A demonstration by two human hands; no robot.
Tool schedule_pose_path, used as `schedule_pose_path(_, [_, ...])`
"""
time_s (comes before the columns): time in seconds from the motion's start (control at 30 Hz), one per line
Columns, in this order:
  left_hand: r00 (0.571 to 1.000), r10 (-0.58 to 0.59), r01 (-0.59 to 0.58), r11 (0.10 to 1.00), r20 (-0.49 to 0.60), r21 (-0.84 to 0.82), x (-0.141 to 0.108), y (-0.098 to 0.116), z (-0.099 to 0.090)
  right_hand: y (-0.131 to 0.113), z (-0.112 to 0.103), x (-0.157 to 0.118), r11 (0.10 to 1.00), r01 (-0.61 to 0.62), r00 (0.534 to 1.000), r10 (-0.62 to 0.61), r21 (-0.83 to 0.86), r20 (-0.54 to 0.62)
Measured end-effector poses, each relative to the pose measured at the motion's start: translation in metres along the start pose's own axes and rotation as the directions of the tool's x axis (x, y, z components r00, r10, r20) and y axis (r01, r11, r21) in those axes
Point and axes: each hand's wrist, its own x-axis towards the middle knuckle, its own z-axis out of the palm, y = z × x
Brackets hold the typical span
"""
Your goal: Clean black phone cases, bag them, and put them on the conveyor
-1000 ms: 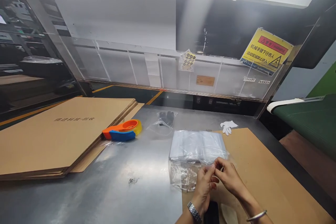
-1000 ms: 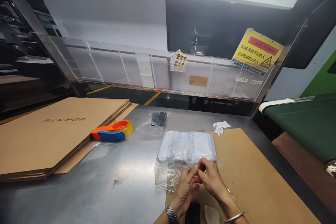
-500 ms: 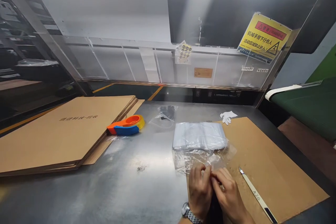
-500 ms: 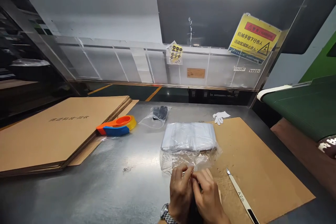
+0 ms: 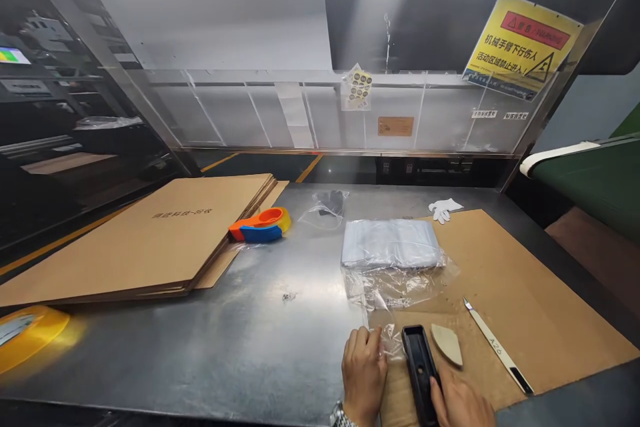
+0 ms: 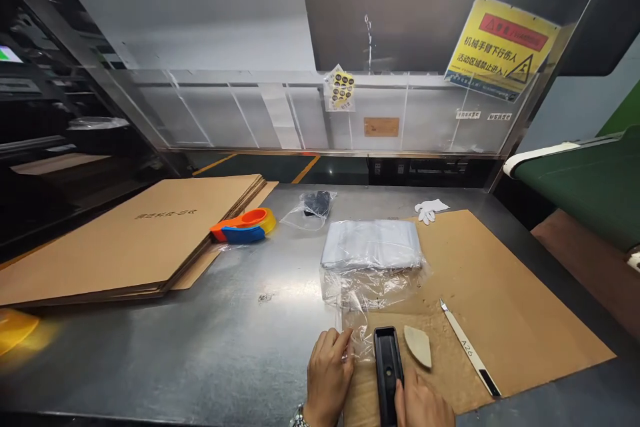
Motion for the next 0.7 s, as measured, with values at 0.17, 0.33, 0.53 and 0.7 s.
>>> schedule_pose_path(0.17, [0.993,-0.058,0.061,0.998,0.107,-0.033,0.0,0.003,-0.002,0.003,-0.037,-0.012,0.835,0.062,0.989,-0.127,0.547,0.081])
schedule_pose_path(0.33, [0.978,-0.032,0.069,0.983,0.208,-0.171,0.008,0.008,-0.008,-0.005,-0.048,-0.019,0.738,-0.007,0.922,-0.256,0.675,0.29])
schedule_pose_path(0.53, [0.958,0.093,-0.005,0.951,0.272,-0.309,0.0,0.008,-0.014,0.003,-0.024,-0.011,0.747,-0.078,0.97,-0.097,0.66,0.224])
schedule_pose_path(0.7, [0.984,0.099,-0.064,0.973,0.146,-0.223,-0.014,0.016,-0.01,0.018,-0.004,-0.007,0.888,0.004,0.997,-0.038,0.459,0.064])
